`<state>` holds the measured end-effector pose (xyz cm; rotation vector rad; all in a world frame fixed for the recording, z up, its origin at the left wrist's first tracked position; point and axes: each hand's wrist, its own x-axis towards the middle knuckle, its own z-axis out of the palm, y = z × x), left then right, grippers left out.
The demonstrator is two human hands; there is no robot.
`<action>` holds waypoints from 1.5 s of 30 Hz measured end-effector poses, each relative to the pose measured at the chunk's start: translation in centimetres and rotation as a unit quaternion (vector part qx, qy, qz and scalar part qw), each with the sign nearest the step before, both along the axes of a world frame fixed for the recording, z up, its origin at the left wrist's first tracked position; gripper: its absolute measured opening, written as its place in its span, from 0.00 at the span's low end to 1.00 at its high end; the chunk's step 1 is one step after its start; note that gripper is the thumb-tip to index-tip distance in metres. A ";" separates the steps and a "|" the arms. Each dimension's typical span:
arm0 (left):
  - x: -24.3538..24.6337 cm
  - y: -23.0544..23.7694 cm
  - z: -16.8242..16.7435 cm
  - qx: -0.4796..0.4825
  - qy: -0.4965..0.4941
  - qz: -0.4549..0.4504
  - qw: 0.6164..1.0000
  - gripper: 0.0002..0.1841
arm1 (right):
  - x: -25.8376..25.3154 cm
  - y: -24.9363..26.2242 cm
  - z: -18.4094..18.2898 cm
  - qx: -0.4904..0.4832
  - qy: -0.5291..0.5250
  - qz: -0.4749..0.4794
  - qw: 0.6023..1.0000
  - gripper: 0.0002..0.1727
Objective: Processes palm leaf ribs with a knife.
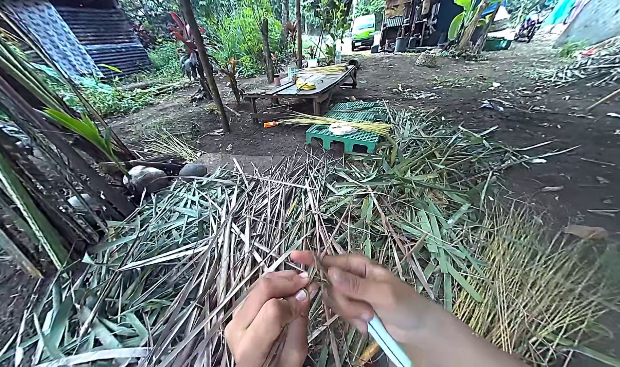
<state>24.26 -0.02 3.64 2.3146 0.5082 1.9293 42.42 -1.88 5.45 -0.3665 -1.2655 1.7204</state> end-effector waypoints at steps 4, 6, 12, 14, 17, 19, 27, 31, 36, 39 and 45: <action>-0.4 -0.3 0.1 0.013 0.018 0.004 1.000 0.10 | 1.6 2.1 0.4 -0.038 0.020 -0.162 0.986 0.22; -0.4 -0.2 0.1 0.010 0.020 0.007 1.000 0.11 | 2.3 3.2 0.7 -0.058 0.016 -0.206 0.977 0.24; -0.8 -1.5 0.4 0.038 0.040 0.006 0.998 0.09 | 3.6 6.9 0.9 -0.126 0.034 -0.335 0.933 0.24; -1.6 -2.7 0.9 0.028 0.045 -0.005 0.999 0.09 | 5.7 8.7 0.2 -0.169 0.056 -0.388 0.904 0.24; -1.3 -1.6 0.5 -0.054 -0.030 0.025 0.998 0.05 | 5.1 6.1 -1.0 -0.115 0.033 -0.227 0.967 0.25; -1.0 -0.7 0.3 -0.103 -0.082 0.000 0.991 0.02 | 3.4 3.6 -1.6 -0.043 0.049 -0.055 0.996 0.26; -0.5 -1.3 0.7 -0.217 -0.149 -0.135 0.955 0.03 | -0.2 0.9 -0.2 -0.028 0.098 -0.033 0.994 0.23; -1.2 -2.0 1.2 -0.213 -0.161 -0.130 0.955 0.03 | 3.9 3.7 0.3 -0.079 0.165 -0.257 0.949 0.27; -1.5 -1.0 1.4 -0.238 -0.120 -0.104 0.958 0.05 | 6.1 2.2 -0.8 0.131 -0.112 -0.389 0.905 0.26; -1.0 -0.9 2.2 -0.286 -0.052 -0.107 0.951 0.07 | 3.5 0.3 -1.3 0.332 -0.388 -0.458 0.728 0.27; 0.8 -2.7 4.3 -0.173 -0.158 -0.160 0.959 0.13 | 3.1 0.0 -2.2 0.347 -0.425 -0.489 0.678 0.27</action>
